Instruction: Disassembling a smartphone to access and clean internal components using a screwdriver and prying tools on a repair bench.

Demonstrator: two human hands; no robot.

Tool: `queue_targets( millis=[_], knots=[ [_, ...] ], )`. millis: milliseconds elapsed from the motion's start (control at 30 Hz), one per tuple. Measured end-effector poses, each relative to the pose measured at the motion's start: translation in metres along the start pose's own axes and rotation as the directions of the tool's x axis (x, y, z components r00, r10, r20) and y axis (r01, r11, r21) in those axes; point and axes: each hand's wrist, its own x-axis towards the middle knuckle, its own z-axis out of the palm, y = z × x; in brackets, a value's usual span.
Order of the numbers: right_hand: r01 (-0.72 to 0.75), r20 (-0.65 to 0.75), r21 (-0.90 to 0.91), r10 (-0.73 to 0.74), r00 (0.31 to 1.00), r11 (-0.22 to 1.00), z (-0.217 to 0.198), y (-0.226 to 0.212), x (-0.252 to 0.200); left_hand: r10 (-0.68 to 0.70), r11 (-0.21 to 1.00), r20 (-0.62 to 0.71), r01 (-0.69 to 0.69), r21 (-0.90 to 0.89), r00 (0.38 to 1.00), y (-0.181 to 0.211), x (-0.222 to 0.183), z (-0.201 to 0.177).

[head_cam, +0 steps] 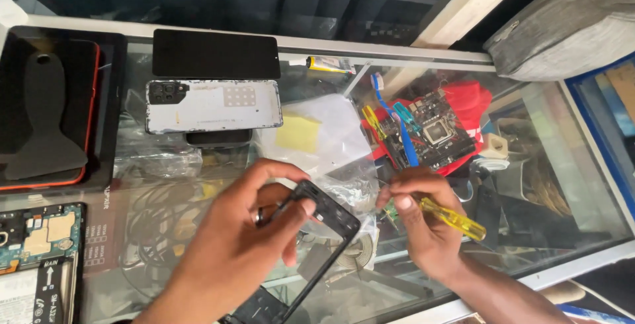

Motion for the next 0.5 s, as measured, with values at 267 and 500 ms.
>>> queue_targets(
  millis=[267,500],
  knots=[
    [-0.007,0.432,-0.026,0.018,0.902,1.0,-0.007,-0.018,0.027,-0.085,0.983,-0.082,0.07,-0.168,0.993,0.015,-0.001,-0.005],
    [0.093,0.809,-0.056,-0.009,0.588,0.994,-0.01,-0.028,0.041,-0.052,0.979,-0.147,0.021,-0.203,0.988,0.012,0.0,-0.009]
  ],
)
